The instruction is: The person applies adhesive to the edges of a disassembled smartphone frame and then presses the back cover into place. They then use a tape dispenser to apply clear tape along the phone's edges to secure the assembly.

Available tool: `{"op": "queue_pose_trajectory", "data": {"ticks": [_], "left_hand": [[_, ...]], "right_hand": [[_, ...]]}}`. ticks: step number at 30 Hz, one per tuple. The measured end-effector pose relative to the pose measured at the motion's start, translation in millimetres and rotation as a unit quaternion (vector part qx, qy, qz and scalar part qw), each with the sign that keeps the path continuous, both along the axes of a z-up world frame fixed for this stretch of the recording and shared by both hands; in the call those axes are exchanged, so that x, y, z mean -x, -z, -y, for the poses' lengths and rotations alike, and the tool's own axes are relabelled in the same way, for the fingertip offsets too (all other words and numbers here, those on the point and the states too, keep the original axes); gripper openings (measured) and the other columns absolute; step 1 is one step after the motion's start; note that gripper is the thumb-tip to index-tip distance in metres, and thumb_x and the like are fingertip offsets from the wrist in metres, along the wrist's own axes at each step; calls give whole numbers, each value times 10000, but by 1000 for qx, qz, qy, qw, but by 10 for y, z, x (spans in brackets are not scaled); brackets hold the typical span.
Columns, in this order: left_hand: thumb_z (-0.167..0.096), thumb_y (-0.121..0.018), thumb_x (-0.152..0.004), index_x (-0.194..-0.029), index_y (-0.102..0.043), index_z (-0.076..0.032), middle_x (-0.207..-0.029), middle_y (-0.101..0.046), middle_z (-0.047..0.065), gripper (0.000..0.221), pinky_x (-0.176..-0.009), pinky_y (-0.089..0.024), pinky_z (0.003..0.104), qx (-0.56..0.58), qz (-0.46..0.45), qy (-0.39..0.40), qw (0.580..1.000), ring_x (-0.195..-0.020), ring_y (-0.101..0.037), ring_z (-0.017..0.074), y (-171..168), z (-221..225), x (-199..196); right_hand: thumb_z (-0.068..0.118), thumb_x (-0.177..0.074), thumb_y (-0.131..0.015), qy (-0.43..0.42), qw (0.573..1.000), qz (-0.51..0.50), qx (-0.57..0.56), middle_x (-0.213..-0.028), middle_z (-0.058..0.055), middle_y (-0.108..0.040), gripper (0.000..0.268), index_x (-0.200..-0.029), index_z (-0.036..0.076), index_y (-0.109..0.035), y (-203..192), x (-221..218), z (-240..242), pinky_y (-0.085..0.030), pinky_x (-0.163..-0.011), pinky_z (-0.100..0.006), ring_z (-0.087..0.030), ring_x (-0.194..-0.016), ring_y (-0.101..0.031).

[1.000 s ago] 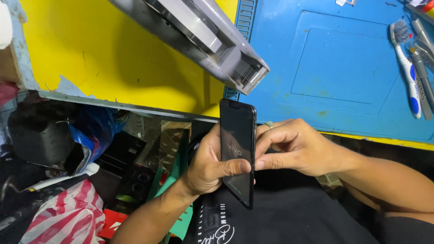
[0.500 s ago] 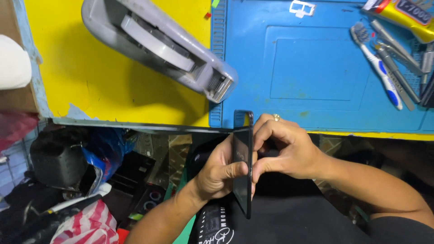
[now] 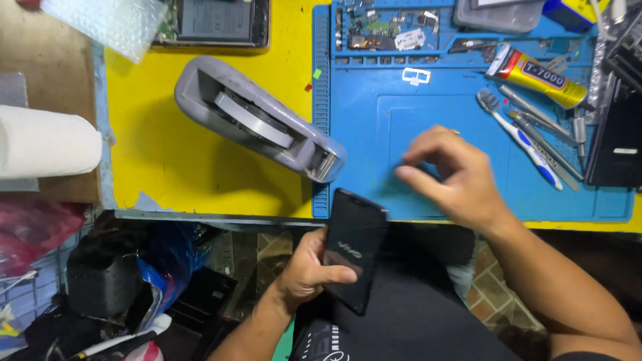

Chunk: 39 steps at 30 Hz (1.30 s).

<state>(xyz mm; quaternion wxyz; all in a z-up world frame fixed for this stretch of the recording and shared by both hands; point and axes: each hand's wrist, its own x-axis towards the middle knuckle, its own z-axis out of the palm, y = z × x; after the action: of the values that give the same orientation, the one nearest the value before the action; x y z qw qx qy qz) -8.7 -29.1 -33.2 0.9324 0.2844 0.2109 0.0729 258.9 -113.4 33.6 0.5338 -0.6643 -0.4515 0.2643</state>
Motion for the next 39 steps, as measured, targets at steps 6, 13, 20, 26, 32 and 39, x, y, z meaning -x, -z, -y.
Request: {"op": "queue_pose_trajectory", "data": {"ticks": [6, 13, 20, 26, 32, 39], "left_hand": [[-83, -700, -923, -1325, -456, -2, -910, -587, 242, 477, -602, -540, 399, 58, 9, -113, 992, -718, -607, 321, 38, 187, 312], [-99, -703, -900, -1261, -434, 11, -902, -544, 270, 463, -529, -583, 449, 33, -8, -166, 986, -582, -609, 380, -19, 359, 400], [-36, -723, -867, -1222, -445, -7, -862, -647, 374, 452, -570, -634, 534, 23, -47, -137, 989, -630, -683, 473, -25, 314, 449], [45, -740, -827, -1446, -417, -93, -988, -670, 269, 711, -633, -651, 511, 28, -73, -159, 984, -766, -730, 417, -6, 165, 442], [68, -719, -842, -1467, -411, -42, -1009, -662, 212, 705, -704, -647, 469, 27, -36, -152, 987, -795, -708, 345, -149, 59, 237], [40, -730, -840, -1475, -369, -23, -1104, -672, 217, 732, -791, -638, 452, 13, -9, -129, 992, -874, -728, 344, -236, 52, 115]], "right_hand": [[429, -835, -811, -171, 982, 86, 2, -1415, -216, -461, 749, -1405, 65, -488, -75, 172, -680, -471, -1113, -513, -378, -1347, -485], [259, -837, -739, -160, 983, 37, -78, -1498, -267, -382, 473, -1210, 123, -483, 259, 474, -866, -424, -1099, -574, -455, -1405, -413], [362, -811, -766, -119, 984, 32, -130, -1404, -246, -516, 432, -1117, 114, -587, 250, 507, -822, -463, -1044, -493, -379, -1272, -527], [219, -829, -811, -28, 997, 9, -76, -1403, -222, -512, 354, -1074, 131, -571, 44, 433, -550, -558, -1007, -397, -345, -1316, -520], [135, -838, -820, 62, 994, 25, -89, -1370, -193, -481, 401, -1087, 109, -506, 48, 393, -593, -563, -1033, -380, -330, -1336, -505], [206, -824, -848, 65, 988, 103, -93, -1351, -205, -480, 385, -1080, 102, -580, 159, 388, -847, -449, -1097, -444, -346, -1319, -477]]}}
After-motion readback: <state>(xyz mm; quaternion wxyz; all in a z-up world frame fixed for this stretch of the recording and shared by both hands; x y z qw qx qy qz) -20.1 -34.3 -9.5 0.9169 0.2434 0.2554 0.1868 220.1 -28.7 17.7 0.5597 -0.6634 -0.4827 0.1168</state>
